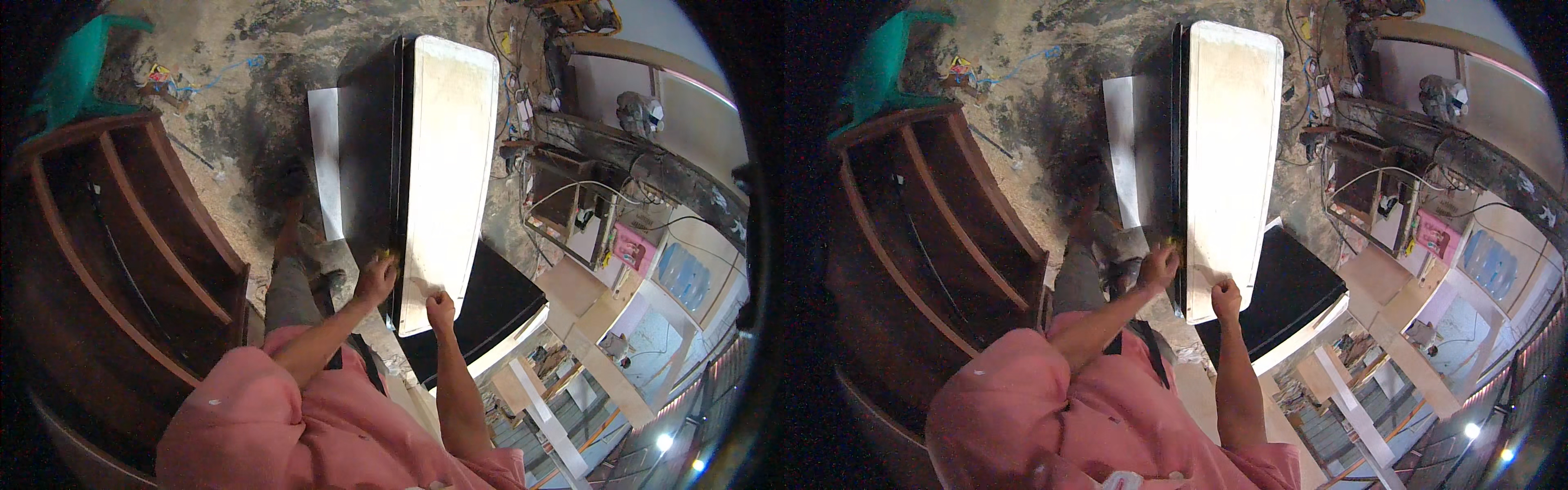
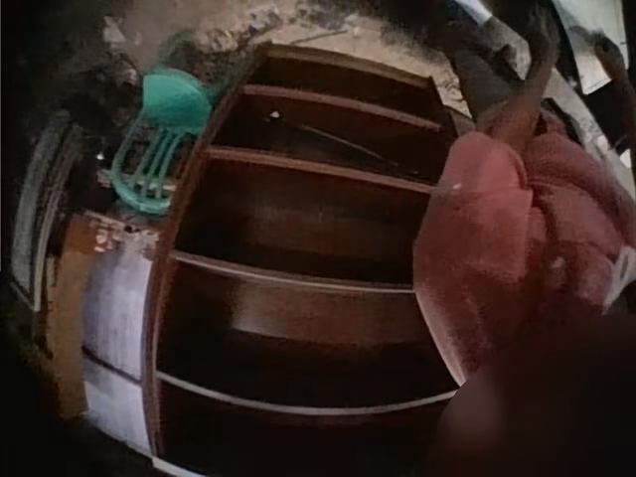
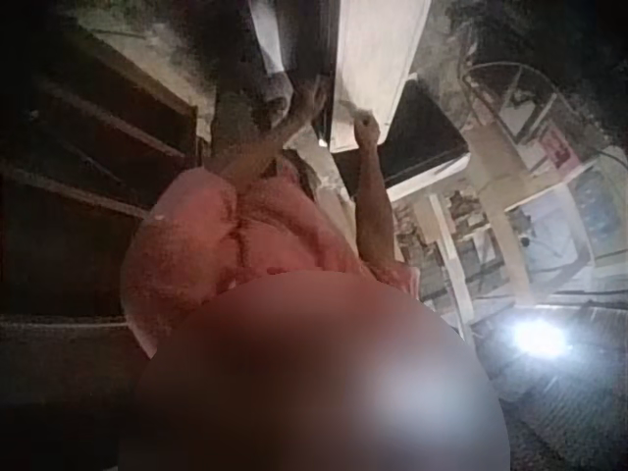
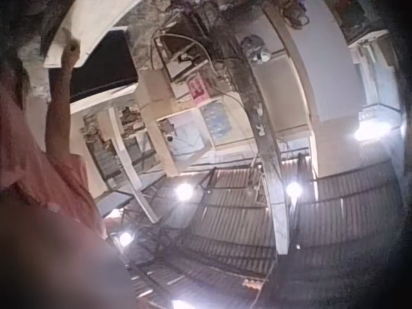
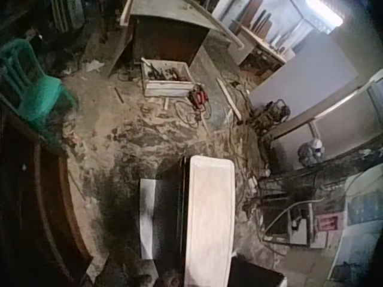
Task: The person wipes the edges of a white and black furniture panel with a yellow cloth, then applies glue along the seams using a glue gun. The person handles the panel and glue gun to prepare the piece for assembly.
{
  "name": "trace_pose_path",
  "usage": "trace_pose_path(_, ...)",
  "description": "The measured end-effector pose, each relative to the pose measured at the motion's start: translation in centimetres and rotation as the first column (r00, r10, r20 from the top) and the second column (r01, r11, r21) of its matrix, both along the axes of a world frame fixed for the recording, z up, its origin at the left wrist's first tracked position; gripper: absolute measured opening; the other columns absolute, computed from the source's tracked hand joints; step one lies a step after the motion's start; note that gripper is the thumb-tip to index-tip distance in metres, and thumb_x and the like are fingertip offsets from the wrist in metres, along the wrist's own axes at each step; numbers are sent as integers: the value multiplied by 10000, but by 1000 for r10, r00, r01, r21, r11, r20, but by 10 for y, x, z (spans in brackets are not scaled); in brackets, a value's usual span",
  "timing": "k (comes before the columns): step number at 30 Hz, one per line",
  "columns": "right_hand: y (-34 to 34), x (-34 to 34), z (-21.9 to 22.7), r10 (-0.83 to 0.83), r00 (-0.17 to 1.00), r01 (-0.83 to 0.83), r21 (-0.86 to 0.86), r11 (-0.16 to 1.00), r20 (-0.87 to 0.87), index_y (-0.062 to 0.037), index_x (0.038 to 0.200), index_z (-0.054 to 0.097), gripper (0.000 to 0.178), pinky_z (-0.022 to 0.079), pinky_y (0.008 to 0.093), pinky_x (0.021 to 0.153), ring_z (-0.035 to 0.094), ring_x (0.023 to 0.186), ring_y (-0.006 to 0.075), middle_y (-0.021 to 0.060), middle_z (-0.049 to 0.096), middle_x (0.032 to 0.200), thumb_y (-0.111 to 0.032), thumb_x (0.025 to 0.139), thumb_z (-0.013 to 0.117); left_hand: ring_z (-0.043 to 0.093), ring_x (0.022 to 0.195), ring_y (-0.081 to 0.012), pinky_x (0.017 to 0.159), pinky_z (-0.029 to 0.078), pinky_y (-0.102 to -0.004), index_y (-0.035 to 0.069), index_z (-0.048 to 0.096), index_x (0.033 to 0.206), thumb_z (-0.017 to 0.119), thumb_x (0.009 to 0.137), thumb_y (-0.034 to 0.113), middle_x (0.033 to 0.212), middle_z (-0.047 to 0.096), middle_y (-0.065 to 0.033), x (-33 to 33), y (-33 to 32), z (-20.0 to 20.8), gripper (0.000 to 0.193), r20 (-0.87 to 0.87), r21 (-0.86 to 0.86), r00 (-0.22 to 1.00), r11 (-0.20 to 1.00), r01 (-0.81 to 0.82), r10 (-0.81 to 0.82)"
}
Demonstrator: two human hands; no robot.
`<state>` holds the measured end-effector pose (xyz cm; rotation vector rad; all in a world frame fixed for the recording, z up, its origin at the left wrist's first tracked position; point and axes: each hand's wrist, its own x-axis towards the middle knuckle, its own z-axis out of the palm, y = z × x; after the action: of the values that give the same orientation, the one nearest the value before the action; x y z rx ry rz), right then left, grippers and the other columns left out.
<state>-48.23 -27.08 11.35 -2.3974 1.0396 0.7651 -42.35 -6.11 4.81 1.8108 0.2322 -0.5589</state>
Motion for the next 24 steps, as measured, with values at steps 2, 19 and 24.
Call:
trace_pose_path(2, -1, 4, 3, 65, 997, -65, -4, 998, -53, 38, 889, 628, 288, 520, 421, 739, 642, 758, 272, 187, 666, 806, -238, 824, 676, 675, 989, -460, 833, 559, -501, 51, 683, 1198, 657, 919, 174, 1200, 641, -287, -19, -4, 0, 306, 20, -9, 999, 999, -42, 42)
trace_pose_path(19, -17, -68, -22, -136, 865, -136, 486, 863, 484, 5, 957, 679, 84, 506, 268, 783, 614, 822, 104, 32, 685, 887, -72, 951, 647, 612, 1006, -467, 844, 514, -506, 10, 625, 1189, 591, 958, 104, 1115, 619, -283, -70, -60, -43, 251, 392, 144, 874, 919, -366, 286)
trace_pose_path(24, -19, -117, -18, 17, 890, -238, 435, 869, 455, 11, 1018, 685, 117, 523, 284, 815, 647, 876, 126, 62, 704, 961, -72, 975, 614, 695, 819, -360, 732, 544, -485, 97, 669, 864, 670, 741, 175, 841, 689, -147, -284, -70, -21, 146, 134, 195, 630, 644, 740, -765)
